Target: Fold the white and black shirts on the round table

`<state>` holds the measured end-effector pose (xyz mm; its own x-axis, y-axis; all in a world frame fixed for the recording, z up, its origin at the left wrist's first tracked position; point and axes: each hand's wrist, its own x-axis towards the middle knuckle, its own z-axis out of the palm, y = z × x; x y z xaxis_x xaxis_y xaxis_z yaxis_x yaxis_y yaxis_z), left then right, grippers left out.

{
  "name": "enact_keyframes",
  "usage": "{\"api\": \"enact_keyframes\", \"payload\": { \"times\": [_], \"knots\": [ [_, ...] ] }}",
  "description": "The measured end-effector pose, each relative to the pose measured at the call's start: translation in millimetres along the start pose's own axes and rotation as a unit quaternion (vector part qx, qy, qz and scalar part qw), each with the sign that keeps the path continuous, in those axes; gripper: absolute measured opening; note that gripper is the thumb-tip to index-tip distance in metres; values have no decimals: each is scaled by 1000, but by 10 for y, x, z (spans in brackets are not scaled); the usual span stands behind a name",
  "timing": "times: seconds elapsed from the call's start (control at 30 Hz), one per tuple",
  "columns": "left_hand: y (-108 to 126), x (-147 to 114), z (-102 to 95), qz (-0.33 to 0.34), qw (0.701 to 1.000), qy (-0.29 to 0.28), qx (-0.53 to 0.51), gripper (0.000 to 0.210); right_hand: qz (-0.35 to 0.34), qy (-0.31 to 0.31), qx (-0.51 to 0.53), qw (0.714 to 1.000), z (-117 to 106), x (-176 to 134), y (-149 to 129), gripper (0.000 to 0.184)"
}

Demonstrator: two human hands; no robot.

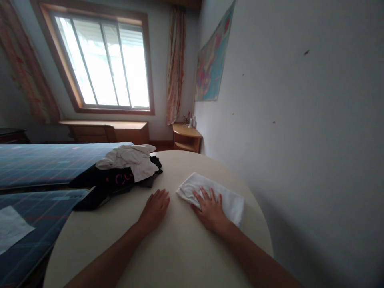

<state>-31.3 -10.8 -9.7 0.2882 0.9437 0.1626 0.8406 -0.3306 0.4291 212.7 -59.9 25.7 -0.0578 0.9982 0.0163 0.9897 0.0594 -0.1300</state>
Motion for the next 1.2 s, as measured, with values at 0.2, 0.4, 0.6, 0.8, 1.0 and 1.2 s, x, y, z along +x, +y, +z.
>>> {"api": "enact_keyframes", "payload": {
  "times": [0.2, 0.4, 0.6, 0.8, 1.0, 1.2],
  "knots": [
    [90, -86, -58, 38, 991, -42, 123, 55, 164, 21, -9, 986, 36, 680, 344, 66],
    [140, -76, -118, 30, 989, -64, 132, 57, 252, 30, -5, 967, 69, 1223, 584, 68],
    [110, -72, -91, 33, 988, -70, 134, 57, 289, 35, 7, 957, 65, 1575, 787, 69],
    [51, -60, -28, 42, 990, -51, 128, 56, 310, 57, 12, 949, 20, 1806, 902, 69],
    [73, -55, -64, 32, 990, -62, 123, 56, 270, 69, 13, 960, -14, 1811, 913, 74],
    [75, -50, -60, 38, 992, -40, 113, 55, 179, 79, -23, 980, 62, 1478, 648, 70]
  ]
}}
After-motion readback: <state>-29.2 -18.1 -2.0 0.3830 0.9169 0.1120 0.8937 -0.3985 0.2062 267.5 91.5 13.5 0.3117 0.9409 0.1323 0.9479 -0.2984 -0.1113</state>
